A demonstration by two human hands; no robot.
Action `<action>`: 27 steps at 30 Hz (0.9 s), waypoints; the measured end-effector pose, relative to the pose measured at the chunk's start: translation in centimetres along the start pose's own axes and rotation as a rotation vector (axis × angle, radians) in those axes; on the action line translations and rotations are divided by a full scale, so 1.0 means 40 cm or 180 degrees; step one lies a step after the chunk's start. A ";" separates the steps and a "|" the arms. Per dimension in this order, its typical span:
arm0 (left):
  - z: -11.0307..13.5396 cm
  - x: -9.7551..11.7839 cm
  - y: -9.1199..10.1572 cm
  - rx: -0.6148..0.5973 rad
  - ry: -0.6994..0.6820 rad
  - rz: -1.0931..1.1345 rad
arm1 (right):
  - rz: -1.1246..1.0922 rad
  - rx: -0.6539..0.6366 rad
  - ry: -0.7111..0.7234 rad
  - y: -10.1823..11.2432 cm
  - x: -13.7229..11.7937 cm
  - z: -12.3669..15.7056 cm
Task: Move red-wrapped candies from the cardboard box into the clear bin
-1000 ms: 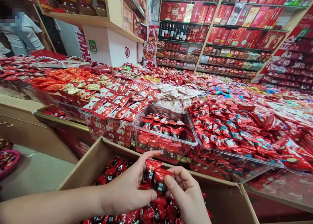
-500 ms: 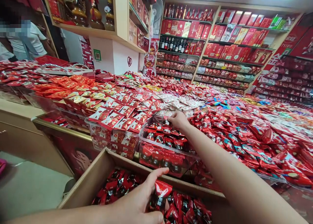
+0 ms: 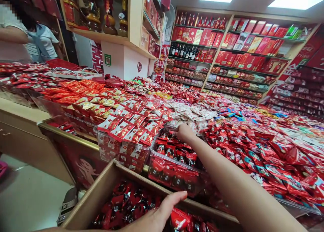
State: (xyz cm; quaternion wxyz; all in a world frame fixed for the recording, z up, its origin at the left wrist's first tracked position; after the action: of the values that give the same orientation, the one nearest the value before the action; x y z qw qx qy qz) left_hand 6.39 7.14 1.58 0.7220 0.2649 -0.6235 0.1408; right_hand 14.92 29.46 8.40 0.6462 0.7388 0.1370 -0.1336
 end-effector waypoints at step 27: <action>-0.003 0.039 0.074 0.0788 -0.0205 0.1421 | -0.2899 -0.0213 0.0194 0.079 -0.026 0.467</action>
State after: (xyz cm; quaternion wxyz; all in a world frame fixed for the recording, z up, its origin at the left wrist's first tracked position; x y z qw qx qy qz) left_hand 5.19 9.46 3.69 0.6149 0.2114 -0.6672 0.3634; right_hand 14.76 10.51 9.25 0.5408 0.5856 0.4711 -0.3777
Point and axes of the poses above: each hand's wrist, its own z-axis away from the middle knuckle, its own y-axis out of the back of the hand, x = y × z, the point moved 9 cm from there along -z, towards the middle knuckle
